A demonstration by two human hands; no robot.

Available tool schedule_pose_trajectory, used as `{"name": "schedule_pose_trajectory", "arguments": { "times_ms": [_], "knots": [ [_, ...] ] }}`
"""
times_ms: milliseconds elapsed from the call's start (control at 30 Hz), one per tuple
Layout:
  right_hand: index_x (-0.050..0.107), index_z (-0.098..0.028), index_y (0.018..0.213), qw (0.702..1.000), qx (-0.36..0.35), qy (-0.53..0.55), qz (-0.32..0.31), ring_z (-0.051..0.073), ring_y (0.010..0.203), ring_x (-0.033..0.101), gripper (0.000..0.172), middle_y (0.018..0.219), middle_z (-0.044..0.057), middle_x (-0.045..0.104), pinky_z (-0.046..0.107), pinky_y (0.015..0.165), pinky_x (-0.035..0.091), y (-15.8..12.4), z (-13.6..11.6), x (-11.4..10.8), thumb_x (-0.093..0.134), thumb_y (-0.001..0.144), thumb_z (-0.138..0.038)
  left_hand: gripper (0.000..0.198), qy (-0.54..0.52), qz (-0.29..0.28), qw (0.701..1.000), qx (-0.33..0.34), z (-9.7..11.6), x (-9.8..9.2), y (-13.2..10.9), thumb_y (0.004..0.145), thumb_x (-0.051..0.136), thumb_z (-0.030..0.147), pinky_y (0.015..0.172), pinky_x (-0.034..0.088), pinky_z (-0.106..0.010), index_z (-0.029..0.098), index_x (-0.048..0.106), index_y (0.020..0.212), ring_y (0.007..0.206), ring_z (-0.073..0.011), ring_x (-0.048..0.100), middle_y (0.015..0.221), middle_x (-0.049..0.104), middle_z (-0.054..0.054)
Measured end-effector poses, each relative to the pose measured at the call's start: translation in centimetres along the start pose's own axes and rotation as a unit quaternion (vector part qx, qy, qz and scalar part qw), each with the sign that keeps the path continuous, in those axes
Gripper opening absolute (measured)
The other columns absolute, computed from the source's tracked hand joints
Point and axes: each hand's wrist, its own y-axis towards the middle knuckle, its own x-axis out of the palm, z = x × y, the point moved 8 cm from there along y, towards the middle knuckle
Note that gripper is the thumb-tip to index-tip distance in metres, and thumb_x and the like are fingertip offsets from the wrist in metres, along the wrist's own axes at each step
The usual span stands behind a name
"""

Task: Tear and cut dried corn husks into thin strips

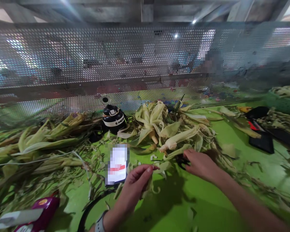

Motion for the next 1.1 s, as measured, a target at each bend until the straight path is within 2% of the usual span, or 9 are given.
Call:
{"name": "schedule_pose_trajectory", "arguments": {
  "times_ms": [167,333,500,600,700,800,900,1000,1100],
  "knots": [
    [0.057,-0.017,0.083,0.999,-0.014,-0.016,-0.041,0.028,0.088,0.063,0.017,0.095,0.014,0.066,0.03,0.065,0.038,-1.4,0.9,-1.1,0.053,0.068,-0.01,0.05,0.014,-0.013,1.0,0.01,0.5,0.2,0.2,0.066,0.069,0.059,0.04,0.011,-0.019,0.014,0.071,0.088,0.039,-0.0037,0.02,0.043,0.026,0.01],
    [0.057,-0.019,0.075,0.999,-0.016,0.014,-0.037,0.023,0.072,0.059,0.013,0.078,0.007,0.066,0.026,0.055,0.028,-1.7,3.1,-1.1,0.053,0.065,-0.013,0.048,0.006,-0.024,1.0,-0.004,-0.1,0.2,0.6,0.07,0.065,0.059,0.04,0.017,-0.019,0.014,0.072,0.086,0.039,-0.0047,0.022,0.041,0.025,0.01],
    [0.058,-0.02,0.073,0.985,-0.037,0.139,-0.091,0.016,0.061,0.051,0.013,0.065,0.0,0.058,0.023,0.05,0.026,-2.0,5.3,-0.4,0.056,0.062,-0.013,0.046,0.022,-0.046,0.999,0.009,0.3,0.5,0.6,0.072,0.065,0.056,0.039,0.019,-0.019,0.014,0.071,0.089,0.038,-0.0044,0.025,0.042,0.03,0.01],
    [0.058,-0.019,0.075,0.957,-0.064,0.249,-0.134,0.013,0.059,0.047,0.011,0.062,-0.003,0.053,0.021,0.049,0.029,-2.6,4.1,-1.0,0.061,0.065,-0.019,0.046,0.043,-0.045,0.998,0.019,0.7,0.6,0.3,0.074,0.063,0.056,0.037,0.019,-0.018,0.014,0.069,0.091,0.036,-0.0043,0.029,0.041,0.034,0.01],
    [0.062,-0.018,0.08,0.937,-0.091,0.296,-0.162,0.013,0.06,0.05,0.017,0.066,-0.002,0.056,0.021,0.051,0.034,-3.1,1.7,-1.6,0.065,0.065,-0.025,0.047,0.053,-0.057,0.997,0.012,0.6,0.8,0.2,0.076,0.061,0.057,0.035,0.022,-0.017,0.013,0.068,0.092,0.032,-0.0046,0.034,0.04,0.04,0.009],
    [0.065,-0.019,0.08,0.938,-0.137,0.284,-0.145,0.016,0.068,0.054,0.017,0.075,0.001,0.062,0.023,0.058,0.039,-3.3,-0.6,-2.2,0.066,0.064,-0.023,0.046,0.047,-0.073,0.996,0.006,0.3,1.0,0.3,0.078,0.059,0.056,0.033,0.022,-0.016,0.013,0.068,0.092,0.03,-0.0044,0.035,0.038,0.043,0.009],
    [0.066,-0.019,0.081,0.941,-0.162,0.274,-0.118,0.018,0.074,0.056,0.015,0.081,0.002,0.065,0.025,0.065,0.041,-3.5,-1.4,-2.6,0.066,0.067,-0.025,0.042,0.029,-0.082,0.996,0.006,0.0,1.1,0.5,0.079,0.06,0.053,0.033,0.021,-0.016,0.013,0.068,0.091,0.029,-0.0035,0.033,0.036,0.042,0.009],
    [0.064,-0.019,0.082,0.939,-0.147,0.277,-0.14,0.015,0.067,0.053,0.017,0.074,0.001,0.061,0.023,0.058,0.039,-3.7,-1.3,-2.0,0.067,0.071,-0.031,0.038,0.011,-0.103,0.995,-0.001,-0.2,1.3,0.6,0.082,0.058,0.049,0.032,0.02,-0.015,0.014,0.067,0.092,0.027,-0.0033,0.032,0.034,0.042,0.01],
    [0.058,-0.019,0.081,0.932,-0.137,0.293,-0.163,0.01,0.058,0.044,0.014,0.066,-0.003,0.052,0.02,0.051,0.032,-3.6,-1.4,-1.3,0.064,0.072,-0.028,0.036,0.002,-0.129,0.992,-0.011,-0.6,1.6,0.5,0.087,0.053,0.047,0.031,0.021,-0.015,0.014,0.065,0.096,0.024,-0.0045,0.035,0.031,0.042,0.01]
  ]
}}
